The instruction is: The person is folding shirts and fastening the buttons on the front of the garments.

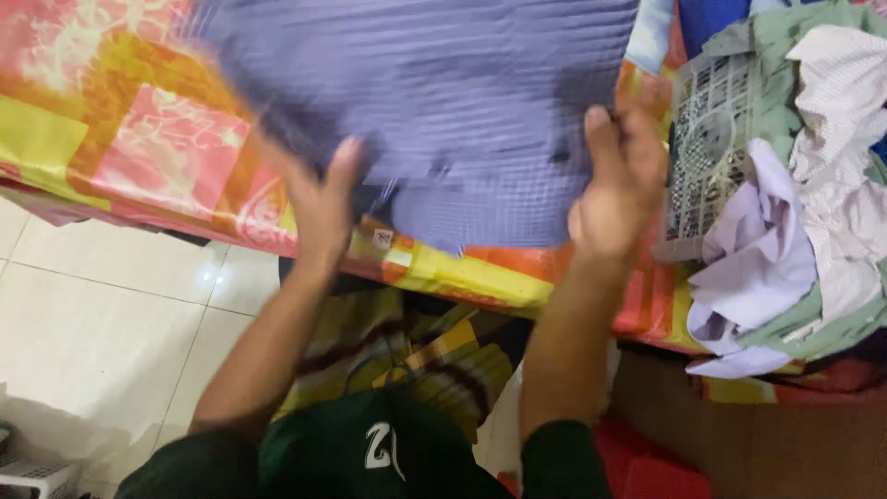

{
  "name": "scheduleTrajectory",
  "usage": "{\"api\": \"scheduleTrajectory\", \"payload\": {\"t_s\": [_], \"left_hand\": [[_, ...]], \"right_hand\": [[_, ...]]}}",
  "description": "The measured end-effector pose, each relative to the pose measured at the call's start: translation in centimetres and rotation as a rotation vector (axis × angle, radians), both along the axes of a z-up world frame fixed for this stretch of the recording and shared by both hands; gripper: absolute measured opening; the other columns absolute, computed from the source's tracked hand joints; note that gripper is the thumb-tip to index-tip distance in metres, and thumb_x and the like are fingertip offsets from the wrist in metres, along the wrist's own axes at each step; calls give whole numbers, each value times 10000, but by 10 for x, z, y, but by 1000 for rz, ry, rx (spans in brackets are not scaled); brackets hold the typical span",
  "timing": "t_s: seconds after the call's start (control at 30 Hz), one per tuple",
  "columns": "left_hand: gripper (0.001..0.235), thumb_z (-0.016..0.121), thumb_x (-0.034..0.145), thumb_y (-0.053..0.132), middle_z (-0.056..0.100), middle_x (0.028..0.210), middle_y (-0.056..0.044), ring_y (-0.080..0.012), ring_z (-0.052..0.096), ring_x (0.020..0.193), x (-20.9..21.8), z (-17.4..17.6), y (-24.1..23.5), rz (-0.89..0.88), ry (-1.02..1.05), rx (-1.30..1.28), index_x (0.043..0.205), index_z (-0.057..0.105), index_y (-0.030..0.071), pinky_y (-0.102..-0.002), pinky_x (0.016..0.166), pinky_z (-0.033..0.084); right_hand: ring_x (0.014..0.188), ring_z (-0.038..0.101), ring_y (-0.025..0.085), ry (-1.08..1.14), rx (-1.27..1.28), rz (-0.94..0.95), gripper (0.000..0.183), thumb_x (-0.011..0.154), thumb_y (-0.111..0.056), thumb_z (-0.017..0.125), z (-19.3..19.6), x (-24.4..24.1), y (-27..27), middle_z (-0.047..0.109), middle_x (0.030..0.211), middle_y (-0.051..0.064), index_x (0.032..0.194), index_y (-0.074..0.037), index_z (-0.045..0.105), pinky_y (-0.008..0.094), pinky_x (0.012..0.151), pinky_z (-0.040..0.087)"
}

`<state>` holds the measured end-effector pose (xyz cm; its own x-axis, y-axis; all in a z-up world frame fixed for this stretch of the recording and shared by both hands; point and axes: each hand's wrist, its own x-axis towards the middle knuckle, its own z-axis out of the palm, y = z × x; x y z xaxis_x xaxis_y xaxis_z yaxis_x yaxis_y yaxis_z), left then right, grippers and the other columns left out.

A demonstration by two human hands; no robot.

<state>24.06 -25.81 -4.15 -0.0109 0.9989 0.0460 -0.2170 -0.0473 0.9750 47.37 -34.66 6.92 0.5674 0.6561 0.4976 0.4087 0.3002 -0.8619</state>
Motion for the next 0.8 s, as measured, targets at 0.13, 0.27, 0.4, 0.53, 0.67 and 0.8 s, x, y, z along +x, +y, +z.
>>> {"api": "scheduleTrajectory", "payload": {"t_s": [0.13,0.27,0.4,0.53,0.67,0.8], "left_hand": [[1356,596,888,881,-137,1734,-242,-417,-63,1658,34,59,50,-189,716,201,1613,-146,8,-669,1283,-88],[1207,464,854,915,18,1630,-362,-523,-70,1494,73,20,84,-377,1126,287,1552,348,-62,-727,1147,-69],[948,731,888,593,99,1653,-306,-520,27,1501,75,-3,67,-397,1168,455,1533,402,-20,-729,1166,26],[810,642,994,541,124,1636,-342,-554,103,1507,50,-5,41,-289,1043,388,1515,402,-31,-712,1184,71],[793,674,977,464,190,1633,-318,-524,135,1502,31,-16,44,-317,1102,273,1513,342,-17,-667,1207,108],[792,653,1046,404,131,1642,-323,-518,94,1521,36,-36,58,-380,1046,307,1562,237,-30,-651,1232,92]], "right_hand": [[844,727,267,898,-5,47,84,895,-12,740,-114,74,15,761,965,124,968,-50,724,413,743,623],[445,442,95,816,-278,-177,146,857,-198,773,-197,91,-19,569,641,-16,851,-147,636,282,339,275],[684,733,281,621,-519,-221,152,954,-193,635,-169,53,-51,709,838,147,947,-43,611,464,688,666],[647,718,179,215,-604,259,132,969,-111,587,-137,18,-103,737,764,106,898,-23,655,294,582,603],[657,775,207,265,-1176,511,242,987,-171,621,-69,1,-105,805,860,162,1092,25,717,289,645,645],[750,727,124,29,-879,263,197,1046,-246,548,-67,8,-75,705,883,42,1069,-85,659,232,692,662]]}}
